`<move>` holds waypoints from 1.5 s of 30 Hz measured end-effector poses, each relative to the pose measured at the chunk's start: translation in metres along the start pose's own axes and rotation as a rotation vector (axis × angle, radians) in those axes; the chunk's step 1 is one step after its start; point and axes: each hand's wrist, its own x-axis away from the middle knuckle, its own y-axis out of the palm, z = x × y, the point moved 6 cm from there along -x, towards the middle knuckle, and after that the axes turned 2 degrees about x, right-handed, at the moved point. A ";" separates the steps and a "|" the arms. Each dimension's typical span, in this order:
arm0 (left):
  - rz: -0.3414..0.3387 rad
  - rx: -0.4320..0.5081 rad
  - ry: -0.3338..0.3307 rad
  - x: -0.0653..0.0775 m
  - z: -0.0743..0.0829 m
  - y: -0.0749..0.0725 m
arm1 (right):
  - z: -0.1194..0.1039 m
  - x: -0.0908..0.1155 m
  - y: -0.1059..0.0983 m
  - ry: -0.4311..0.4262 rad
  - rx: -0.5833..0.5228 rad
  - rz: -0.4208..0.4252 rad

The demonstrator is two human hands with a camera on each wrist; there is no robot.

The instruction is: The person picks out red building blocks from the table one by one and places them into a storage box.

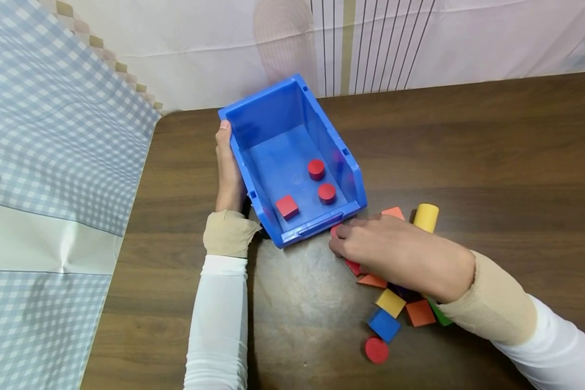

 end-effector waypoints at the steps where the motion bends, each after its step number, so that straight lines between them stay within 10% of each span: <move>1: -0.001 0.001 0.001 0.000 0.000 0.000 | 0.000 0.000 0.000 -0.002 0.007 0.003; 45: 0.030 0.000 -0.027 -0.001 -0.002 -0.001 | 0.004 -0.011 0.012 0.120 0.029 -0.163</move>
